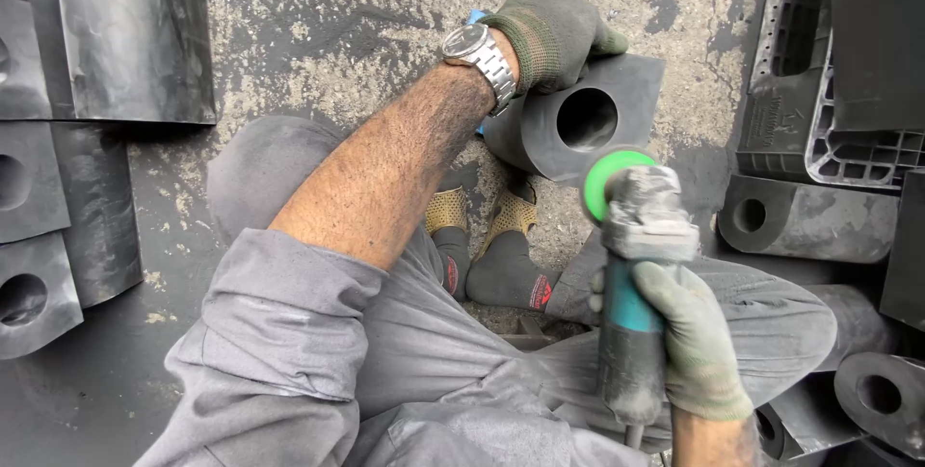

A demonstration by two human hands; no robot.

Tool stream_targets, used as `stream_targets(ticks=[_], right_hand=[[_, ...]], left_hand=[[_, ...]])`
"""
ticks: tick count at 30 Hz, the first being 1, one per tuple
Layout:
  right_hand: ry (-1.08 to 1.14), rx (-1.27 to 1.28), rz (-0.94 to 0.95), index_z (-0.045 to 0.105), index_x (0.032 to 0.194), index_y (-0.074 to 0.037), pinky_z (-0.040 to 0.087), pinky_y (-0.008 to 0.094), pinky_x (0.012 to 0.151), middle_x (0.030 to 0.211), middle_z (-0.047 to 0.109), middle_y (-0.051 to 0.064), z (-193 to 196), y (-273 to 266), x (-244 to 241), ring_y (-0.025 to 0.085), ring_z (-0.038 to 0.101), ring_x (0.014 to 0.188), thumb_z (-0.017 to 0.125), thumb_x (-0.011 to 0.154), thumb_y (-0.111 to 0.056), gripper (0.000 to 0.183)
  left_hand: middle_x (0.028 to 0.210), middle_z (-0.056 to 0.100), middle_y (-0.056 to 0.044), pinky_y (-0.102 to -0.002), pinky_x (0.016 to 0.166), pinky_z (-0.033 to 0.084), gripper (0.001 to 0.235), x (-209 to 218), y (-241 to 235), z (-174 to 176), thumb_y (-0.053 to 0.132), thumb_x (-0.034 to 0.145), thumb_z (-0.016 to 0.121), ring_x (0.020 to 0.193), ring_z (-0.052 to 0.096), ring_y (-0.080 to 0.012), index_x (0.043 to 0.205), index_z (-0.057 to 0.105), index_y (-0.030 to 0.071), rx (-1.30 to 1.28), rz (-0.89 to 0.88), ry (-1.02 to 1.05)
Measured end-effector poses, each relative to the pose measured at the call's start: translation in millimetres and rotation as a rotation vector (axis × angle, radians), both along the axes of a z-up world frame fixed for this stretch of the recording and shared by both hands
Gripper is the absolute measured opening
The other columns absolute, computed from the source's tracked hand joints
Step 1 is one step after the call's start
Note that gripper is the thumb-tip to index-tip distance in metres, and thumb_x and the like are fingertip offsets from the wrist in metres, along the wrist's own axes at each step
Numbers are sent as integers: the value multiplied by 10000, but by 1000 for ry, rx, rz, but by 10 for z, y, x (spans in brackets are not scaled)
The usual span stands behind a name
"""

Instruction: The person is using an angle grinder to smooth or grind the edges and surfaces of large black rubber blocks.

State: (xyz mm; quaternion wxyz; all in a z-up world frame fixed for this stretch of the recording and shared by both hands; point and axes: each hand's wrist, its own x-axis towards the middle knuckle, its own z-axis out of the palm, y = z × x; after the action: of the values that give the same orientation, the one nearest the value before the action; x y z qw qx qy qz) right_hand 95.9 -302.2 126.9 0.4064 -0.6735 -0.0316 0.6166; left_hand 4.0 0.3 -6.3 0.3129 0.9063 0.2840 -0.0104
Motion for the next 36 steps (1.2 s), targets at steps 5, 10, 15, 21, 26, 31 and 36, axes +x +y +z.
stream_targets(ticks=[5,10,15,21,26,31,36], right_hand=[[21,-44,149,639,1210,34,594,360,728,967,738,174,41,293,-247,213,714,786,668,911,-257,418],[13,13,90,642,1207,61,592,355,750,971,734,162,40,46,-13,220,724,810,655,931,-287,445],[31,27,-20,626,1235,34,594,359,726,973,733,159,-31,-6,16,231,728,804,635,943,-311,452],[33,18,132,620,1225,66,591,344,721,973,727,150,-51,356,-222,222,718,812,664,944,-279,447],[25,18,120,615,1243,57,594,339,723,975,734,158,-5,182,-58,222,715,810,655,951,-288,454],[3,31,-71,607,1263,32,594,344,709,979,738,174,0,29,58,236,729,810,637,952,-309,462],[29,53,57,601,1259,55,601,346,732,981,731,180,-61,270,-114,234,723,822,648,950,-269,450]], left_hand=[[1114,750,-7,-409,793,581,695,-25,-28,-24,1,743,751,946,724,-237,1299,677,409,-13,11,-7],[1085,763,0,-408,806,579,567,-106,-26,187,96,851,734,921,737,-223,1322,662,403,-51,63,44],[1097,752,-5,-412,808,574,636,-22,-7,24,65,767,769,952,719,-245,1298,674,403,-13,22,3],[1127,743,-8,-423,825,571,650,-13,-5,35,54,778,758,979,711,-262,1299,666,432,-7,9,44],[1146,739,-3,-409,835,570,673,-46,4,50,46,749,765,992,712,-250,1290,669,436,-4,31,4],[1138,744,-13,-425,834,566,628,-72,-4,125,52,792,736,993,710,-263,1289,675,430,-14,4,16],[1132,745,-13,-415,835,569,633,-65,8,39,45,773,743,985,717,-251,1280,686,420,-3,10,-15]])
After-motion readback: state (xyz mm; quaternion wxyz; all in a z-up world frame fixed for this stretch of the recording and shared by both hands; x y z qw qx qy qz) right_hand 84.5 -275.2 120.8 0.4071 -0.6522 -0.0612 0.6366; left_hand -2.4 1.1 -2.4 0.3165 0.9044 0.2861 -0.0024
